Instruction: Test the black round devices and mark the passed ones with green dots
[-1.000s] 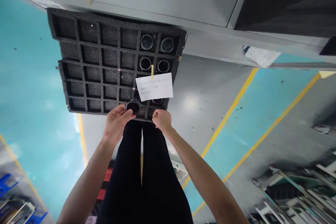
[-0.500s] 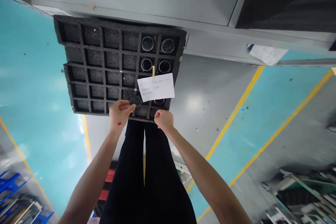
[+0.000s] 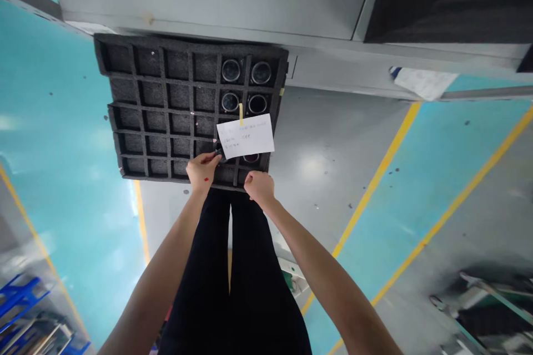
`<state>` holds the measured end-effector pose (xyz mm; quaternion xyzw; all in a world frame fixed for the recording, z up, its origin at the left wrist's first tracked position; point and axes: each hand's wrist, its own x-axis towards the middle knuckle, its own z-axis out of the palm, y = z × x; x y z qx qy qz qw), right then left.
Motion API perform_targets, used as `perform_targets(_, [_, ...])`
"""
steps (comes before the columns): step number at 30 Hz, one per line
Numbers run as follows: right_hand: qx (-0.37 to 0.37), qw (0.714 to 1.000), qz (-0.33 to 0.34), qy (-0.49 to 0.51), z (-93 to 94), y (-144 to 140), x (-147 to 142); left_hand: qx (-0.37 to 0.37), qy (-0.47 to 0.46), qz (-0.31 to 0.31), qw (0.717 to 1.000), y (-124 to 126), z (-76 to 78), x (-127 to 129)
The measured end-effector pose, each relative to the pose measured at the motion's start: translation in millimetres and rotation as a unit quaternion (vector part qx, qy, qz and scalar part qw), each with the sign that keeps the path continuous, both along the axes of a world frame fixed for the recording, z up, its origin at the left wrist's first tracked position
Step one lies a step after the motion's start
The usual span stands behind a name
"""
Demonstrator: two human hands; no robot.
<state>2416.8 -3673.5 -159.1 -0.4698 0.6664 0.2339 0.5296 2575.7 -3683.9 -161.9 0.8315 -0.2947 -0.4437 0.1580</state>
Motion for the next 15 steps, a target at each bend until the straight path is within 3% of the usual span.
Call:
perform_targets(5, [-0.001,1.000,-0.013,-0.015,-6.0,1,2,0.010,-0.048,-0.067,0.997,-4,1.3,-7])
perform_targets(8, [-0.011,0.999,-0.029,-0.031,0.0,7,5,0.025,-0.069,-0.088,0.993,-5,16.2,-3])
perform_targets(11, [-0.029,0.998,-0.045,-0.026,20.5,24,5,0.047,-0.088,-0.091,0.991,9,52.5,17])
perform_targets(15, [-0.084,0.994,-0.064,0.039,68.2,74,-10,0.064,-0.101,-0.125,0.985,39,120.1,62])
